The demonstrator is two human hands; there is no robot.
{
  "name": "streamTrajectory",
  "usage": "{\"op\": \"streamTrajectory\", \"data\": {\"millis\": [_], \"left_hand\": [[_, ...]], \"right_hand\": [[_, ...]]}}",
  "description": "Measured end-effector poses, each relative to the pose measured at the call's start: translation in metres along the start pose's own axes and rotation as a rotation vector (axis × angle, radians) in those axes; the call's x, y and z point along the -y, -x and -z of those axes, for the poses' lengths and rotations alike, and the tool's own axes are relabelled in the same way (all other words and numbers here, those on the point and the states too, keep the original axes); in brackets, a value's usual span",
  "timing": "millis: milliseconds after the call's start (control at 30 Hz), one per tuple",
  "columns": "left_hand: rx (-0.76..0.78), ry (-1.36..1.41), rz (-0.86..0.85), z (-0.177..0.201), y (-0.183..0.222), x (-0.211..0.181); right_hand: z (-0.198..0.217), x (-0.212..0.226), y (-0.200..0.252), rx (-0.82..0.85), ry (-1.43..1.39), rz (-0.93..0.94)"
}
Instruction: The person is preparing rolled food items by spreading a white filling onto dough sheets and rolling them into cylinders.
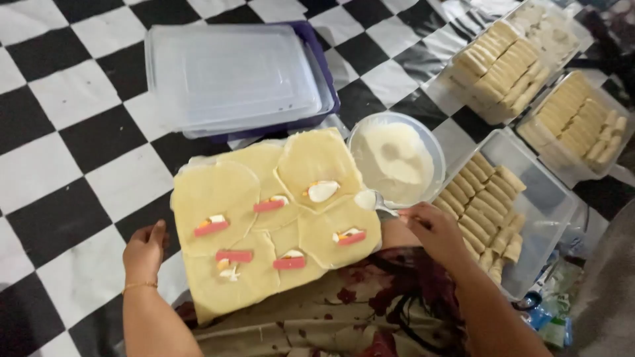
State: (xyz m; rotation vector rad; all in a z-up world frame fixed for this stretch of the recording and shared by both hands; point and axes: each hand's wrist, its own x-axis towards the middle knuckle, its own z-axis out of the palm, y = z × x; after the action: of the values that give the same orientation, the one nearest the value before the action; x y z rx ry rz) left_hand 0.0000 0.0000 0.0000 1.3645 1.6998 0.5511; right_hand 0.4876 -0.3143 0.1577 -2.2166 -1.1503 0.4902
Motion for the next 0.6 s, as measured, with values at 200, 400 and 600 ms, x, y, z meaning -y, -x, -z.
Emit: {"op": "streamTrajectory", "data": {"millis": [200, 400, 600], "left_hand": [[-0.001, 0.025, 0.0, 0.001, 0.003, -0.003], [0.004, 0.028, 0.01, 0.0, 0.002, -0.003], [0.003, -0.056, 0.042, -0.002, -0.013, 0.014]], "right_hand": [[-0.018, -0.015, 0.045, -0.31, 0.727, 0.456], [0.005, -0.022, -0.024, -0.459, 0.776, 0.339], [-0.056, -0.102, -0.142, 0.083, 0.612, 0.0]]}}
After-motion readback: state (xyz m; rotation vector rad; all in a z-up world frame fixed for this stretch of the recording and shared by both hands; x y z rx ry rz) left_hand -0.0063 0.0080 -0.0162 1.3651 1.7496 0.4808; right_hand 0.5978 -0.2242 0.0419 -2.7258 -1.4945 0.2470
